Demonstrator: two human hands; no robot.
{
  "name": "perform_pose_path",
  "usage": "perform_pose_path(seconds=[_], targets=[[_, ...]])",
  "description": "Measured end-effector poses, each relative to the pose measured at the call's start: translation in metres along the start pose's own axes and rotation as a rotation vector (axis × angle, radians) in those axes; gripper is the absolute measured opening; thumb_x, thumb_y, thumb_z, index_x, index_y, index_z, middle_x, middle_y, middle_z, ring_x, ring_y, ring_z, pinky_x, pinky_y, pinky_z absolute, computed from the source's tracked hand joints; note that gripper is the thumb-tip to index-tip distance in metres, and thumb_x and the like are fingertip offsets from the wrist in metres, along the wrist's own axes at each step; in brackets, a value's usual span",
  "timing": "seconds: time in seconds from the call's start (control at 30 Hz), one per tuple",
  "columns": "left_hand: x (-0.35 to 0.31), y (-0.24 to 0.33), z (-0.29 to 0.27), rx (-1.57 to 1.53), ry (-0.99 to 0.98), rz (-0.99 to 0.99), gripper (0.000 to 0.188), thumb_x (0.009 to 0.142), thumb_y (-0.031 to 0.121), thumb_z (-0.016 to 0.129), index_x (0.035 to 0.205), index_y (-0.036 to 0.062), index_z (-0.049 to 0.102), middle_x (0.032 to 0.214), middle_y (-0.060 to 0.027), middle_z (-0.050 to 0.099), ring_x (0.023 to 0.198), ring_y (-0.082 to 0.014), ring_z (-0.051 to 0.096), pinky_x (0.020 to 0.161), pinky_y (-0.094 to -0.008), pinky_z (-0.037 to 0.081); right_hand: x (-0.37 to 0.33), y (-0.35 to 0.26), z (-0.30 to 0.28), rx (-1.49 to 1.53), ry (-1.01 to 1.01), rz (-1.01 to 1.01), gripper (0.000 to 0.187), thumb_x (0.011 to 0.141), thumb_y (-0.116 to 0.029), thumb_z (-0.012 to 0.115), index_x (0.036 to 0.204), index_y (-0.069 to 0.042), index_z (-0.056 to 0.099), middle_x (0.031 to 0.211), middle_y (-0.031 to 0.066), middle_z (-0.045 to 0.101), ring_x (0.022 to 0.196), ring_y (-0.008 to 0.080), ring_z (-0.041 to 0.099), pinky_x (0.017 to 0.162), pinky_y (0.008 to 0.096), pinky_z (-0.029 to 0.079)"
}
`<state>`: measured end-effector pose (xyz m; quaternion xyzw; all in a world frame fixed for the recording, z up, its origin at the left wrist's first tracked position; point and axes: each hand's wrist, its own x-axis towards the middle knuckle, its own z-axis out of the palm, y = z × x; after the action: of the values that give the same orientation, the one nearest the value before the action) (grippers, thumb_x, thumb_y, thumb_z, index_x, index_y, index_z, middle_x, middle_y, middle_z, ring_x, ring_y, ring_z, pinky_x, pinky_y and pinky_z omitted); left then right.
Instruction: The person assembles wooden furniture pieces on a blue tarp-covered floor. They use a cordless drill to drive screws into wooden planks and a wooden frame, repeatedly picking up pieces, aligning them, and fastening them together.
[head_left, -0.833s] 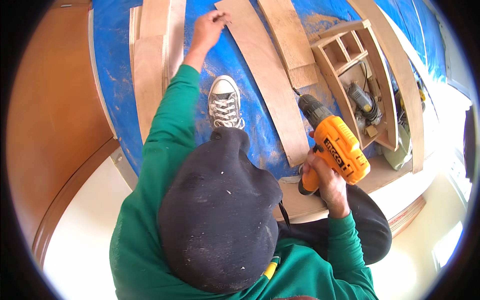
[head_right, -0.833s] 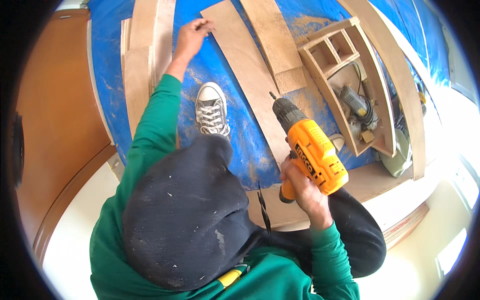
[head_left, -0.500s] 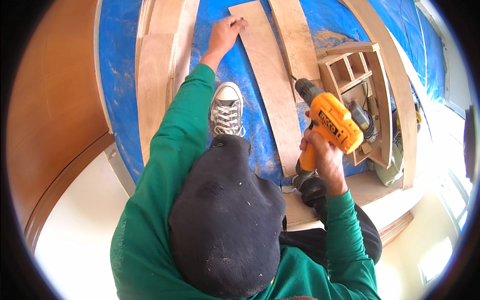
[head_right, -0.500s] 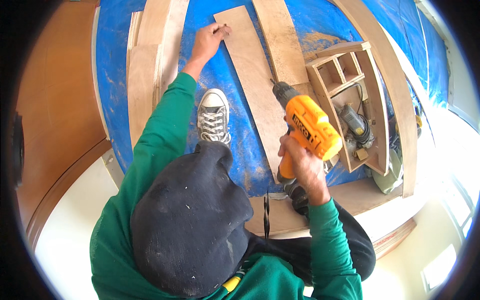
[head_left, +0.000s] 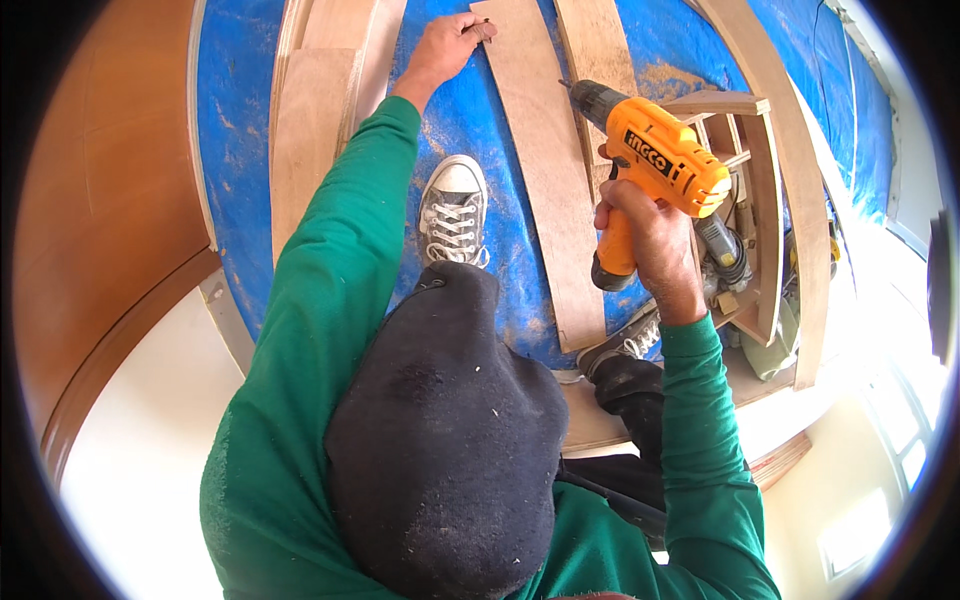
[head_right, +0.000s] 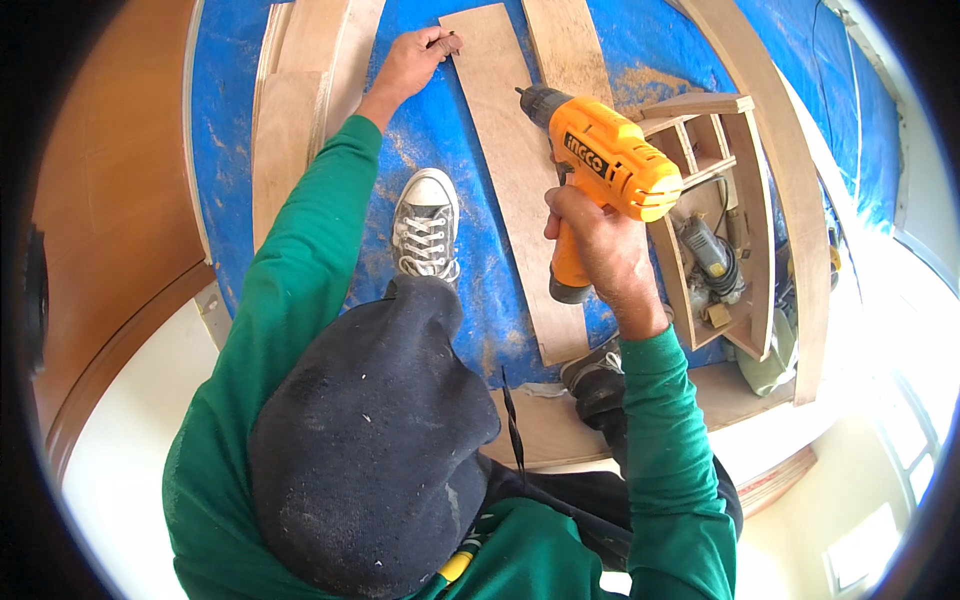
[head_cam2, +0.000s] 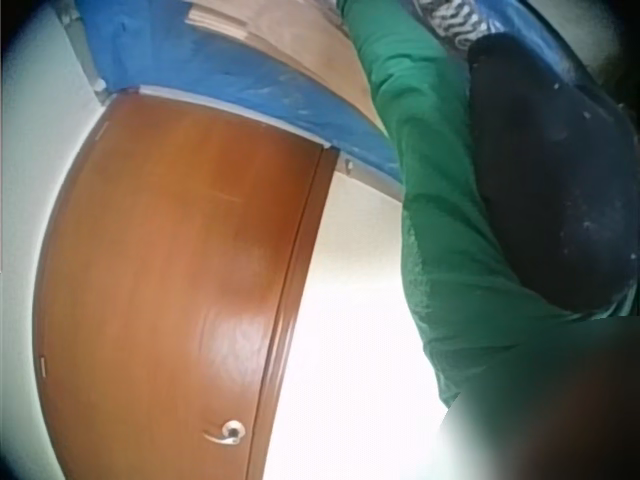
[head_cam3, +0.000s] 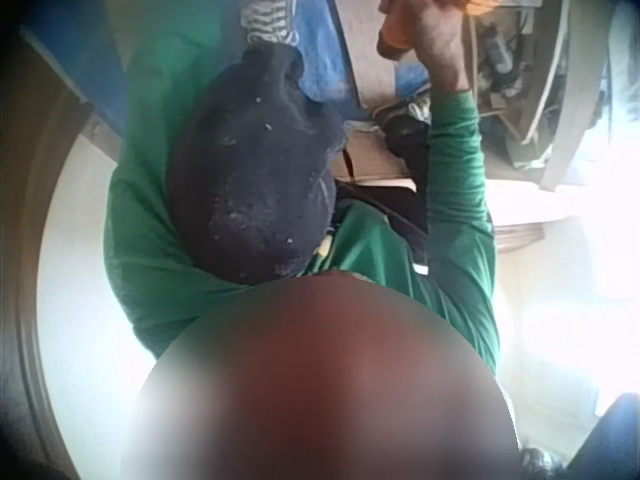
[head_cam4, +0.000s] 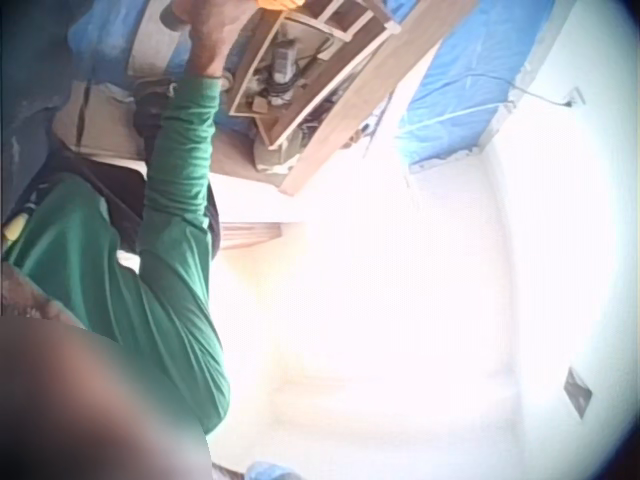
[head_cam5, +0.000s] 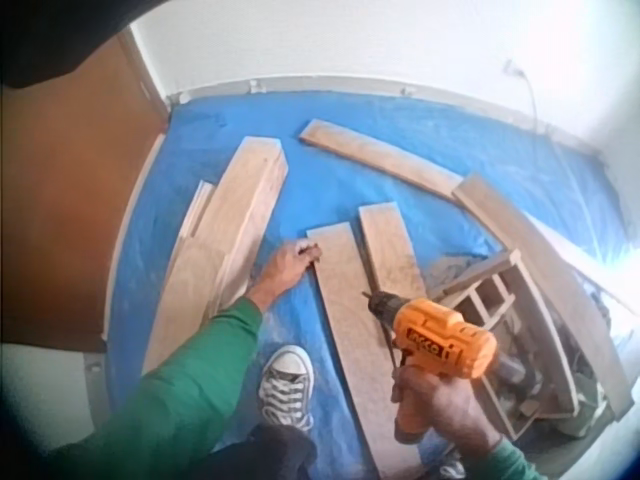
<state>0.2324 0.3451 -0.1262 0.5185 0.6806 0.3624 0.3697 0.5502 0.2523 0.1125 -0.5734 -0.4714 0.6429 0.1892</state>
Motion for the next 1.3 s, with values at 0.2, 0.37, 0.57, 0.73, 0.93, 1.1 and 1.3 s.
perform_pose_path(seconds=[0.2,0.37,0.57,0.73,0.93,1.1,1.3], targets=[[-0.003,0.001,0.001,-0.007,0.033,0.028,0.039,0.105,0.044,0.072,0.108,0.0063,0.080,0.080,-0.0018,0.067,0.074,-0.0115,0.059,0.070,-0.0326,0.050,-0.001,0.004,0.007,0.009,-0.007,0.039,0.039,0.091,-0.011,0.067,0.127,0.002,0.066,0.077,0.0039,0.065,0.065,0.0146,0.065,0.061,0.0311,0.054],[-0.003,0.001,0.003,-0.004,0.057,0.014,0.038,0.105,0.043,0.071,0.110,0.0068,0.081,0.079,-0.0024,0.069,0.073,-0.0134,0.060,0.070,-0.0337,0.051,0.000,0.008,0.009,0.045,-0.022,0.042,0.037,0.090,-0.010,0.068,0.126,0.000,0.067,0.077,0.0037,0.065,0.065,0.0148,0.066,0.061,0.0316,0.054],[-0.012,-0.003,0.012,0.073,0.174,0.085,0.038,0.100,0.046,0.078,0.111,0.0101,0.083,0.093,-0.0110,0.079,0.079,-0.0268,0.071,0.074,-0.0392,0.056,0.015,0.001,0.011,-0.105,-0.087,-0.027,0.026,0.093,-0.014,0.067,0.114,0.001,0.068,0.080,0.0057,0.068,0.068,0.0155,0.068,0.064,0.0313,0.056],[-0.022,-0.007,0.017,0.022,0.262,0.242,0.034,0.098,0.044,0.080,0.111,0.0128,0.085,0.104,-0.0126,0.082,0.089,-0.0329,0.077,0.077,-0.0413,0.059,0.057,-0.025,0.016,-0.366,-0.107,-0.199,0.026,0.095,-0.020,0.069,0.109,0.002,0.070,0.084,0.0070,0.072,0.073,0.0173,0.072,0.068,0.0328,0.060],[-0.025,-0.006,0.018,0.054,0.295,0.292,0.029,0.098,0.041,0.079,0.111,0.0156,0.085,0.105,-0.0103,0.081,0.091,-0.0340,0.077,0.078,-0.0399,0.061,0.117,-0.043,0.034,-0.528,-0.131,-0.269,0.031,0.097,-0.022,0.070,0.119,0.001,0.069,0.085,0.0064,0.072,0.069,0.0144,0.071,0.066,0.0312,0.060],[-0.027,-0.005,0.016,0.122,0.252,0.259,0.030,0.100,0.037,0.078,0.113,0.0111,0.083,0.108,-0.0124,0.081,0.094,-0.0358,0.076,0.081,-0.0427,0.060,0.139,-0.043,0.045,-0.519,-0.147,-0.253,0.036,0.096,-0.021,0.068,0.123,0.002,0.070,0.086,0.0091,0.073,0.070,0.0150,0.072,0.067,0.0314,0.061],[-0.023,-0.009,0.016,0.163,0.270,0.283,0.030,0.099,0.040,0.078,0.112,0.0133,0.084,0.106,-0.0109,0.081,0.094,-0.0347,0.077,0.080,-0.0420,0.061,0.143,-0.042,0.046,-0.469,-0.163,-0.209,0.029,0.099,-0.021,0.069,0.118,0.000,0.068,0.083,0.0055,0.070,0.064,0.0130,0.068,0.062,0.0305,0.058]])
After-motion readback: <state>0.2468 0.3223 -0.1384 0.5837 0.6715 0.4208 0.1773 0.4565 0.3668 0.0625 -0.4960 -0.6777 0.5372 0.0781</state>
